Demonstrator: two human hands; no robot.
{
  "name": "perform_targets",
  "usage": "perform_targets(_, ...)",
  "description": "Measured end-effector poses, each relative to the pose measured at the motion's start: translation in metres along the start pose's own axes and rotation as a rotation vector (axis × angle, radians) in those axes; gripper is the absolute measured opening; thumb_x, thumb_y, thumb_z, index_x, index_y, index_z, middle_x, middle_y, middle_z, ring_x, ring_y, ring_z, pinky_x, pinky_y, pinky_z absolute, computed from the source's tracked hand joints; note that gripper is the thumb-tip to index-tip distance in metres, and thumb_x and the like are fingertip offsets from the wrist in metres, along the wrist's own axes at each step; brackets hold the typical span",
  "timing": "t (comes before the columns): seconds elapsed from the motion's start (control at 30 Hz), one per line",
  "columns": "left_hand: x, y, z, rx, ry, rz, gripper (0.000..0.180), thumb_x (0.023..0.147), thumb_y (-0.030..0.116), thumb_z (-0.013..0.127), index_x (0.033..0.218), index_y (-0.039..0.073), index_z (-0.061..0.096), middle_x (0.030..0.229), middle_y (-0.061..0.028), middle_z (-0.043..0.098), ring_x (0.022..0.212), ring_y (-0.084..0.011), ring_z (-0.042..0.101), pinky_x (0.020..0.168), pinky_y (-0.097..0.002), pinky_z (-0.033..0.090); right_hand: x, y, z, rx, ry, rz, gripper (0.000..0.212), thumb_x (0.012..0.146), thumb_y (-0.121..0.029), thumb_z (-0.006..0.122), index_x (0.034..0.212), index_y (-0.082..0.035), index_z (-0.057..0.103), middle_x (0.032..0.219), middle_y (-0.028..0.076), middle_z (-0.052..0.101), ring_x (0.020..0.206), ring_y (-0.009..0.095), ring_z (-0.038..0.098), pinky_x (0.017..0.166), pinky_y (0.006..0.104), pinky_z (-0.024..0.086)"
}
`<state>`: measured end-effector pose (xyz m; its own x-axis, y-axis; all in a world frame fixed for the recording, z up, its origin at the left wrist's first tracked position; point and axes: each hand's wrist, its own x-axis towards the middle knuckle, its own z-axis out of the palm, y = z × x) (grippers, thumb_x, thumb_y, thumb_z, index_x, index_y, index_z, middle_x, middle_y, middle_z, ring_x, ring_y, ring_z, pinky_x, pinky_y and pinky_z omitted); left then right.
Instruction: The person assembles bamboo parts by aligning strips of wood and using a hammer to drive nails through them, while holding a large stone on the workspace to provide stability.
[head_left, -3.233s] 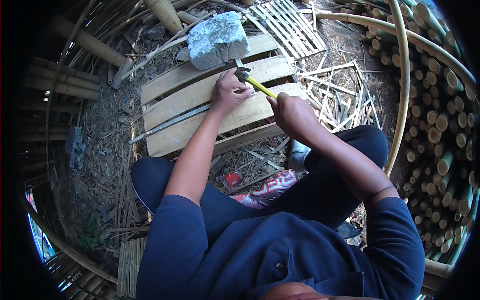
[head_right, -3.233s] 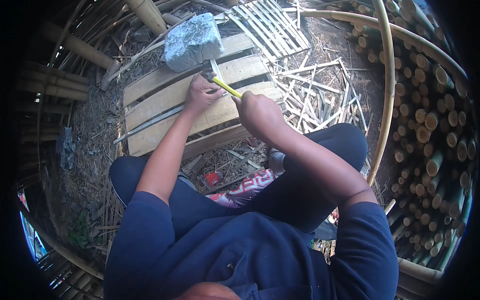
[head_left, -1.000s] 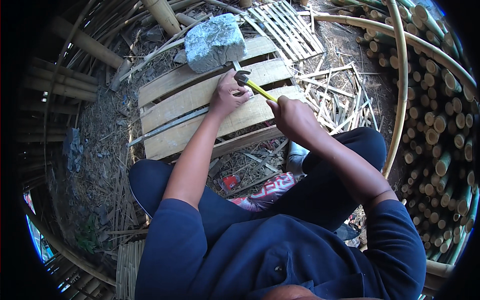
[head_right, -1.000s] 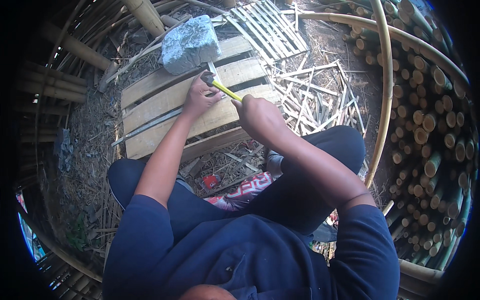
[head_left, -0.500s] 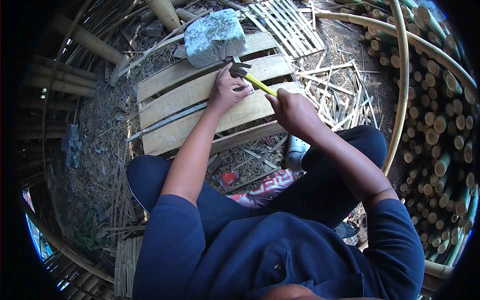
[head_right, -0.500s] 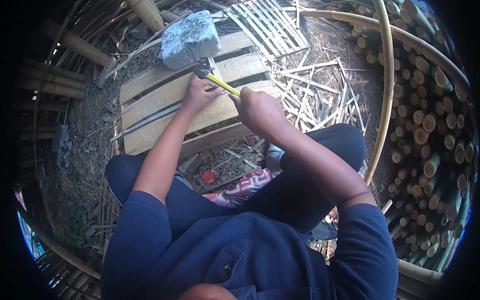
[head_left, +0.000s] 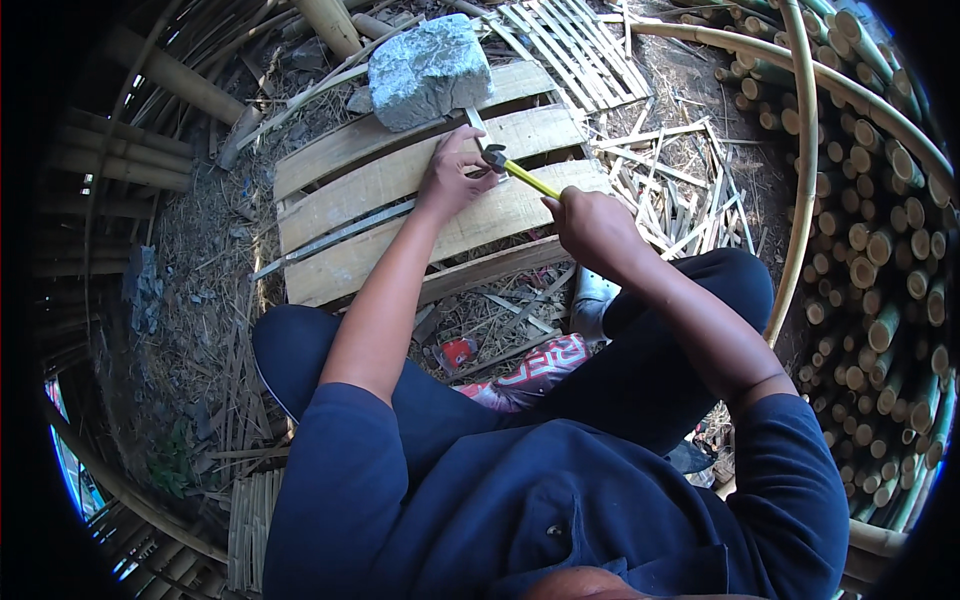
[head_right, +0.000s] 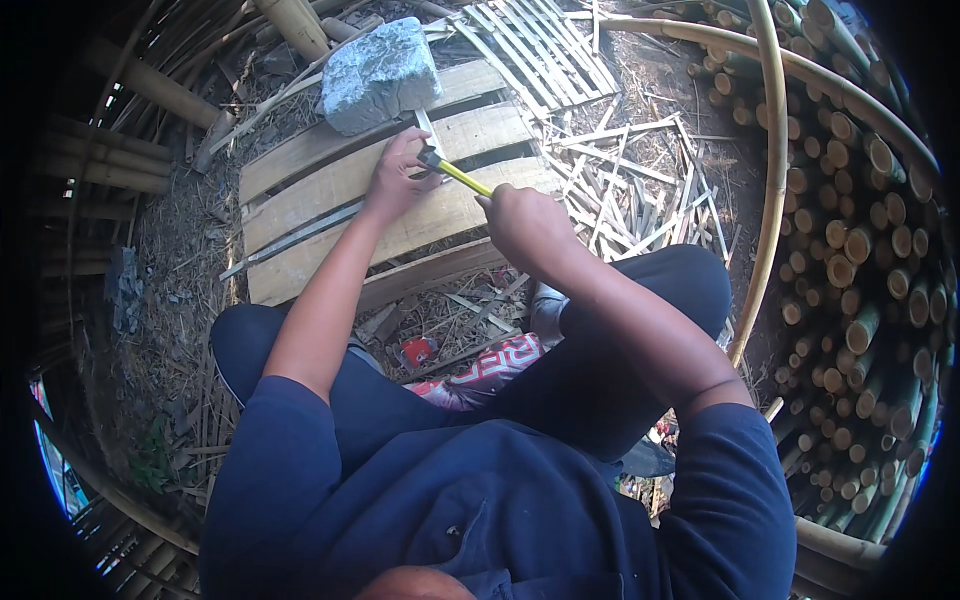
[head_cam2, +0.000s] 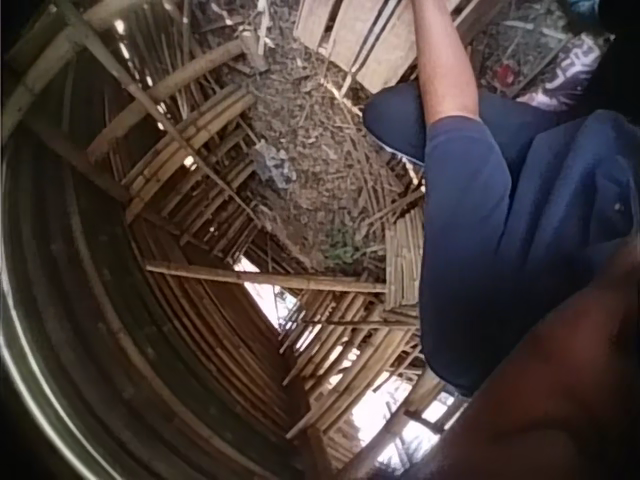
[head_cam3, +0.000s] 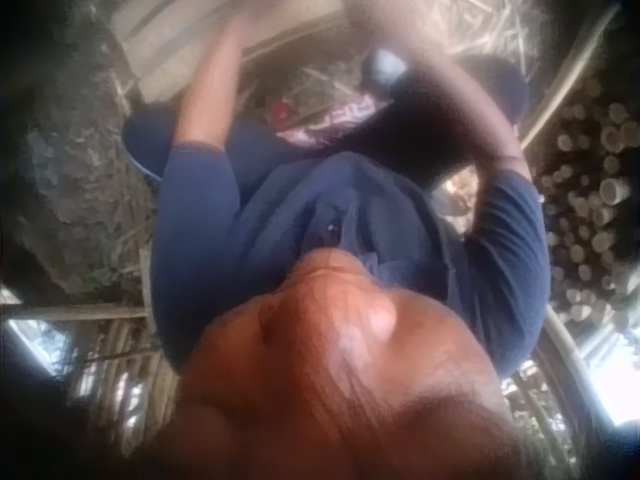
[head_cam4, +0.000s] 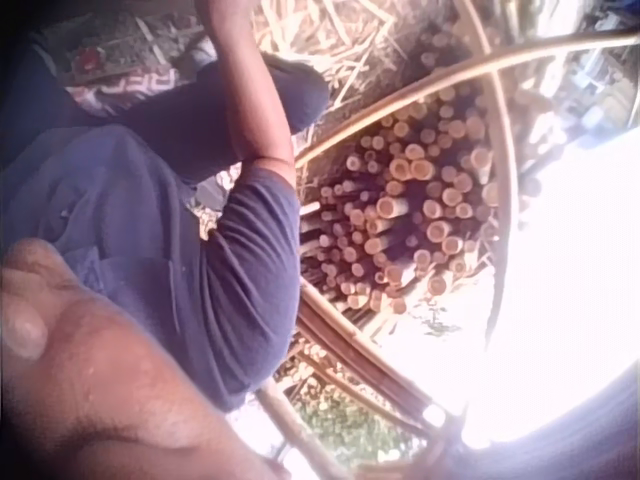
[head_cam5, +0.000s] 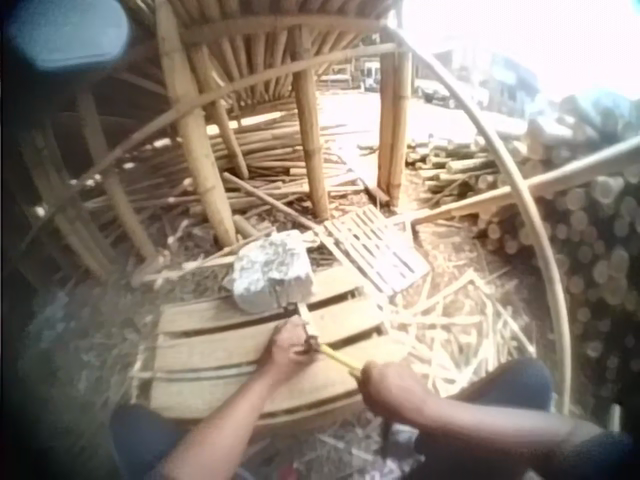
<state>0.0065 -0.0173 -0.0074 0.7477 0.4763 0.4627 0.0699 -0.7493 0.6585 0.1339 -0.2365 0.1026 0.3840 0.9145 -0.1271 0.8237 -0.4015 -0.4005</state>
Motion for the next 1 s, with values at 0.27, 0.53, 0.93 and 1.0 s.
perform_targets(0.27,-0.003,0.012,-0.003,-0.087,-0.148,-0.156,0.029,0.085,0.030,0.078,0.089,0.004,0.065,0.132,-0.0118,0.066,0.123,-0.0299,0.062,0.120,-0.0469,0.033,0.008,0.008,-0.018,0.157,-0.032,0.153,0.053,0.105,-0.039,0.047,0.085,0.006,0.068,0.077,0.030,0.067,0.079,0.047,0.067,0.077,0.0550,0.052)
perform_targets(0.53,-0.001,0.038,-0.010,0.022,-0.215,-0.357,0.043,0.079,0.030,0.084,0.110,0.010,0.062,0.124,-0.0084,0.070,0.120,-0.0238,0.065,0.108,-0.0380,0.047,0.009,0.013,-0.012,0.184,-0.033,0.181,0.058,0.104,-0.044,0.049,0.080,0.006,0.065,0.073,0.030,0.064,0.072,0.047,0.065,0.071,0.0539,0.049)
perform_targets(0.93,0.002,0.031,-0.011,0.039,-0.264,-0.295,0.054,0.080,0.025,0.084,0.125,0.012,0.056,0.122,-0.0066,0.070,0.117,-0.0211,0.067,0.103,-0.0356,0.048,0.016,0.017,-0.014,0.210,-0.004,0.223,0.057,0.104,-0.040,0.048,0.083,0.008,0.069,0.076,0.031,0.067,0.077,0.047,0.068,0.075,0.0542,0.053)
perform_targets(1.0,0.002,0.028,-0.012,0.005,-0.264,-0.281,0.055,0.080,0.025,0.084,0.126,0.012,0.056,0.122,-0.0067,0.070,0.117,-0.0214,0.067,0.103,-0.0353,0.048,0.016,0.017,-0.014,0.216,-0.001,0.238,0.057,0.104,-0.040,0.047,0.084,0.008,0.069,0.076,0.030,0.067,0.078,0.047,0.069,0.076,0.0540,0.053)
